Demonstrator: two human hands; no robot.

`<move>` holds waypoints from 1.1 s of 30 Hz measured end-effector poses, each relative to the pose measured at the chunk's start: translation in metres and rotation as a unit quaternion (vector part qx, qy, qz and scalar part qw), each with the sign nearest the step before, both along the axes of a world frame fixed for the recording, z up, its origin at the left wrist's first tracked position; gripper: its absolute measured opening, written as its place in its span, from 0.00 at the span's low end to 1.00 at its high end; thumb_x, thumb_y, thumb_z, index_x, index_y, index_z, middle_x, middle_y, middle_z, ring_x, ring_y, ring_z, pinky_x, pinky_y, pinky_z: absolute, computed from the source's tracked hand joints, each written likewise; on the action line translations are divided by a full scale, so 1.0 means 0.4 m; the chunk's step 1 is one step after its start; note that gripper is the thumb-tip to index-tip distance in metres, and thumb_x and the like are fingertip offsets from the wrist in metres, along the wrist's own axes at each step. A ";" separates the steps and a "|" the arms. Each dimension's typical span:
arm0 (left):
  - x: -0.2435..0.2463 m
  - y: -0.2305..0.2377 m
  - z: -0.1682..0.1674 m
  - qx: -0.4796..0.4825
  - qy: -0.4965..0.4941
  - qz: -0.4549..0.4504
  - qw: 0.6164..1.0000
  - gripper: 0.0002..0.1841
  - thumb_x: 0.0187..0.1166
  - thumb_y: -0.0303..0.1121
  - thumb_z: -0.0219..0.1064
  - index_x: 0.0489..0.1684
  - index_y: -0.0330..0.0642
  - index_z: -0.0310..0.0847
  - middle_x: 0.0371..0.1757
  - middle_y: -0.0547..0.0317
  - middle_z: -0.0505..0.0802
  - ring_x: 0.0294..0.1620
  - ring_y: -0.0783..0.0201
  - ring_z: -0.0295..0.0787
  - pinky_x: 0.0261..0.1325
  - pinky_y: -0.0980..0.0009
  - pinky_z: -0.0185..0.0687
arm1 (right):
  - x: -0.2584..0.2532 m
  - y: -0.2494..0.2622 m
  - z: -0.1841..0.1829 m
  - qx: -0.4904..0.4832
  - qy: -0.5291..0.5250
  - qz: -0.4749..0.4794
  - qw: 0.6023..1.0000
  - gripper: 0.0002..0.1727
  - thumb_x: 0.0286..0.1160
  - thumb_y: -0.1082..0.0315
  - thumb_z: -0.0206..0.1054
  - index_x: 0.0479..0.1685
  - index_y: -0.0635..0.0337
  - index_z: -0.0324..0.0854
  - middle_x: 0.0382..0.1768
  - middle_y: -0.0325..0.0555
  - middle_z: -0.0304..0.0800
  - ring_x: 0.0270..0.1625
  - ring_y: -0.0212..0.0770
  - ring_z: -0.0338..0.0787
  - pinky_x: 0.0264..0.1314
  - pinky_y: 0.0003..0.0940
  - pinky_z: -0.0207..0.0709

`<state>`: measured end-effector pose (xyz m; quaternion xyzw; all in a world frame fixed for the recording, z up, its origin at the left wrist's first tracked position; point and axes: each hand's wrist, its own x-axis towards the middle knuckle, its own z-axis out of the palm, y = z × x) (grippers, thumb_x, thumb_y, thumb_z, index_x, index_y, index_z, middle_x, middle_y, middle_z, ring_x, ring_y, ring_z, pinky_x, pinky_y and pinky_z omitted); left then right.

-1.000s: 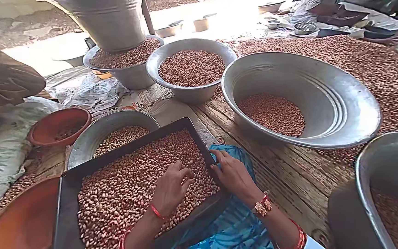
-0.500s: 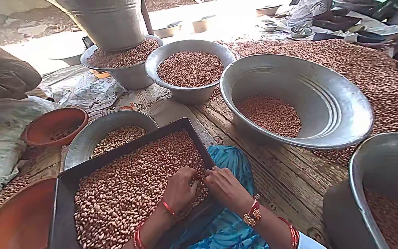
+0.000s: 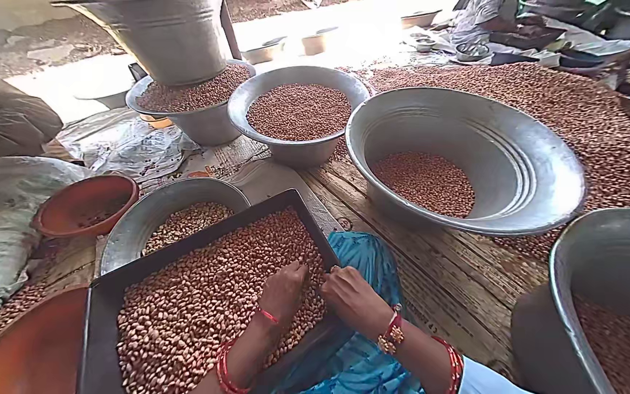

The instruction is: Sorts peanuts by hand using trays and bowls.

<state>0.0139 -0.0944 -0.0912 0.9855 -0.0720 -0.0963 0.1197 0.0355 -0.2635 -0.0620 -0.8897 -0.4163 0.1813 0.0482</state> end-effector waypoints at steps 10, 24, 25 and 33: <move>0.014 0.044 -0.009 -0.123 0.002 0.071 0.990 0.13 0.81 0.33 0.66 0.52 0.33 0.91 0.43 0.43 0.95 0.45 0.46 0.93 0.54 0.48 0.86 | 0.016 -0.001 -0.019 0.021 -0.033 0.057 0.998 0.12 0.83 0.80 0.55 0.38 0.74 0.85 0.40 0.65 0.90 0.48 0.64 0.91 0.50 0.56 0.80; 0.076 0.025 0.013 -0.056 -0.010 0.091 0.994 0.15 0.83 0.33 0.66 0.61 0.34 0.88 0.59 0.38 0.92 0.62 0.40 0.91 0.67 0.44 0.82 | 0.023 -0.009 -0.019 0.020 -0.034 0.081 0.996 0.12 0.83 0.79 0.55 0.39 0.74 0.85 0.41 0.65 0.90 0.48 0.64 0.91 0.50 0.56 0.80; 0.079 0.038 0.013 -0.082 -0.009 0.096 0.992 0.14 0.82 0.33 0.68 0.58 0.35 0.90 0.55 0.40 0.94 0.58 0.43 0.92 0.66 0.46 0.83 | 0.023 -0.009 -0.022 0.024 -0.039 0.083 0.996 0.12 0.83 0.79 0.55 0.39 0.74 0.85 0.40 0.65 0.90 0.47 0.64 0.91 0.50 0.56 0.80; 0.049 0.200 0.048 -0.283 -0.056 0.206 0.935 0.12 0.80 0.23 0.58 0.53 0.36 0.86 0.31 0.59 0.85 0.25 0.69 0.73 0.34 0.68 0.71 | 0.030 -0.013 -0.026 0.044 -0.051 0.113 0.991 0.10 0.81 0.80 0.57 0.37 0.74 0.85 0.39 0.65 0.90 0.45 0.64 0.91 0.48 0.56 0.80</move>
